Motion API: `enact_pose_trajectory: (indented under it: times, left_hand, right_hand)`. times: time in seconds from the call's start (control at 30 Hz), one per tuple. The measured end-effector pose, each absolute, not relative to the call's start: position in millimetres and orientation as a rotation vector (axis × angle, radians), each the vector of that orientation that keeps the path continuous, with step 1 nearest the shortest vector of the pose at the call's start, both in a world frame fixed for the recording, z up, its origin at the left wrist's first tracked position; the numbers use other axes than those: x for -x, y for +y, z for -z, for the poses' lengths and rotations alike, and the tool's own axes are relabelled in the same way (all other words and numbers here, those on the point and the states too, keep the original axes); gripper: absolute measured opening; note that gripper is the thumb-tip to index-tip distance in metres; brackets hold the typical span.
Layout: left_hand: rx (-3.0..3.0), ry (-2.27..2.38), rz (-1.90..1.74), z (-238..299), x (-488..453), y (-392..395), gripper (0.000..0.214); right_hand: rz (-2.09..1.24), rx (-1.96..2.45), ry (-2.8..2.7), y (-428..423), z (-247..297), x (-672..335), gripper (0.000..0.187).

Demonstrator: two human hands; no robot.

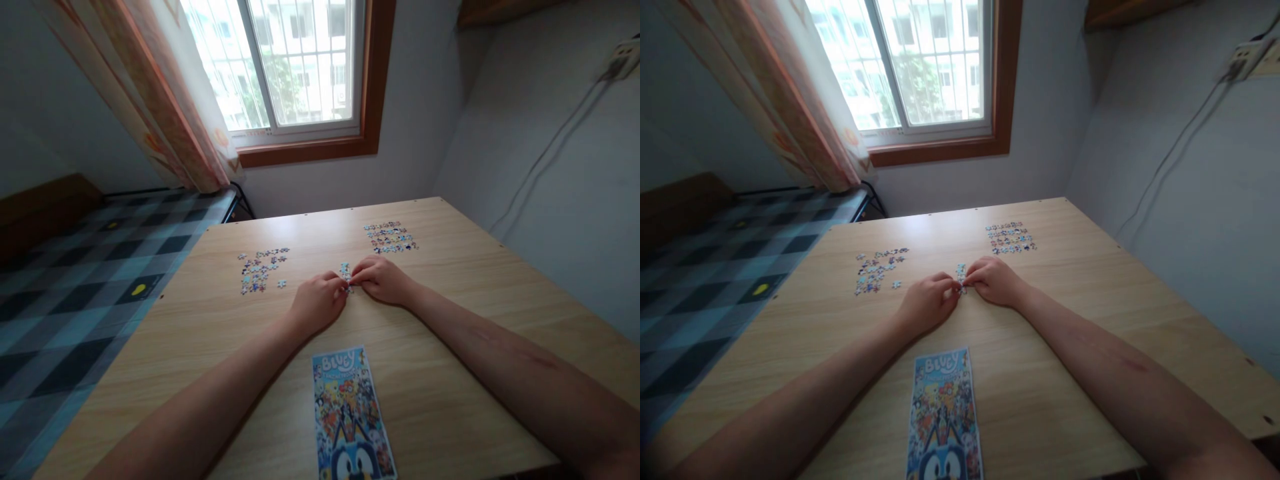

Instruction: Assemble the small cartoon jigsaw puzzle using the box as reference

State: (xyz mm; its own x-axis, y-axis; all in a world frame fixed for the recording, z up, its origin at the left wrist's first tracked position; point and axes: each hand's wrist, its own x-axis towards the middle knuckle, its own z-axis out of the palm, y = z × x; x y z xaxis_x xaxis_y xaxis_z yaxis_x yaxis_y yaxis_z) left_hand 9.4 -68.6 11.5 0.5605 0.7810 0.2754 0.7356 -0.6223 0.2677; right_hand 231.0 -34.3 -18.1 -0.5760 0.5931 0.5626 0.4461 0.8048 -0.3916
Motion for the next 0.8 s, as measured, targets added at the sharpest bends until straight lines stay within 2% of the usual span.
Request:
enact_pose_trajectory:
  times: [0.37,0.6,0.8]
  left_hand:
    - [-2.700,1.194,-0.603,-12,-5,-67,0.020]
    - [-2.679,1.222,-0.618,-9,-5,-63,0.019]
    - [-2.696,1.232,-0.565,-11,-6,-63,0.021]
  right_hand:
    - [-0.290,0.769,-2.286,-36,15,-232,0.031]
    - [-0.274,0.845,-2.314,-42,6,-229,0.011]
    - [-0.257,0.851,-2.326,-41,6,-228,0.007]
